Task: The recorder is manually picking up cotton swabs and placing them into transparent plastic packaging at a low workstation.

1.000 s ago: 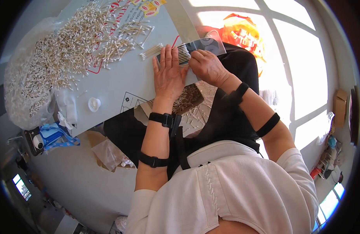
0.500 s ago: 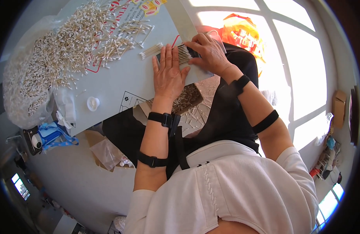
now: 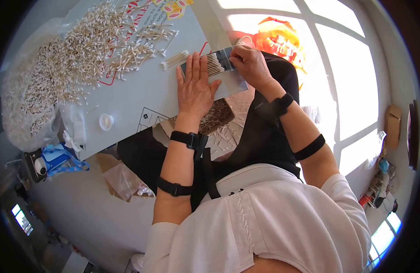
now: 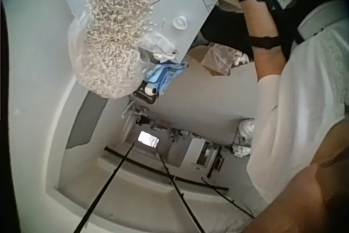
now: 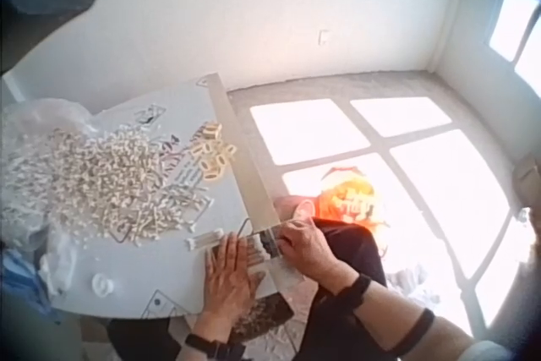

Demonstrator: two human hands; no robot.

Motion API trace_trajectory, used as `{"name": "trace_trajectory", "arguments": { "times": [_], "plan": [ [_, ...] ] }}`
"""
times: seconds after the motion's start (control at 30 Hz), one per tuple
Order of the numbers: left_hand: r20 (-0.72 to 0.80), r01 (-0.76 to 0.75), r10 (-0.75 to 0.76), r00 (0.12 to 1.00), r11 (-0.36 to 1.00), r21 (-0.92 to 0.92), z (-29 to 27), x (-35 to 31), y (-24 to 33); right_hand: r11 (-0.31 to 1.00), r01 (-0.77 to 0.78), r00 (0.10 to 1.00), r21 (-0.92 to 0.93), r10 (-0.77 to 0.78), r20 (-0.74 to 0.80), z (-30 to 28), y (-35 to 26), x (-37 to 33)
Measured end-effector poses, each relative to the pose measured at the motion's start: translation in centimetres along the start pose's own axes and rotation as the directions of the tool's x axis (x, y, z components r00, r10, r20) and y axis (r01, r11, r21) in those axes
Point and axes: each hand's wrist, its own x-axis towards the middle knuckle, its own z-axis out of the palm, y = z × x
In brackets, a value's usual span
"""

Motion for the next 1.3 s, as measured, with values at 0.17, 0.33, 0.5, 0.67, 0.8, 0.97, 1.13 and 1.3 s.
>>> {"name": "trace_trajectory", "arguments": {
  "times": [0.17, 0.33, 0.5, 0.67, 0.8, 0.97, 1.13, 1.3],
  "plan": [
    [-0.01, 0.008, -0.008, 1.0, 1.0, -0.009, 0.2, -0.1, -0.1, 0.82, 0.141, 0.981, -0.555, -0.042, 0.187, 1.0, -2.5, 0.1],
    [-0.091, -0.02, 0.017, 0.996, 1.0, -0.025, 0.8, -0.2, -0.4, 0.758, 0.22, 0.944, -0.614, -0.008, 0.329, 1.6, -5.6, 1.3],
    [-0.135, -0.023, 0.017, 0.991, 0.999, -0.04, 1.2, -0.1, -0.4, 0.707, 0.231, 0.917, -0.669, 0.07, 0.392, 2.7, -6.9, 3.3],
    [-0.165, -0.026, 0.019, 0.986, 0.999, -0.039, 1.3, -0.1, -0.3, 0.696, 0.143, 0.872, -0.703, 0.247, 0.422, 3.6, -6.9, 4.7],
    [-0.164, -0.016, 0.009, 0.986, 0.999, -0.039, 1.3, -0.2, -0.5, 0.691, 0.097, 0.859, -0.716, 0.305, 0.411, 3.7, -7.7, 5.2],
    [-0.117, -0.012, 0.01, 0.993, 1.0, -0.019, 1.1, -0.2, -0.3, 0.687, -0.061, 0.882, -0.724, 0.377, 0.284, 2.8, -6.6, 4.9],
    [-0.104, -0.006, 0.002, 0.995, 0.999, -0.043, 0.9, -0.2, -0.3, 0.821, -0.238, 0.892, -0.519, 0.396, 0.218, 1.2, -3.1, 4.0],
    [-0.079, 0.032, -0.036, 0.996, 0.998, -0.048, 1.0, 0.0, 0.3, 0.917, -0.316, 0.907, -0.244, 0.367, 0.205, 1.1, -0.5, 3.5]
  ]
}}
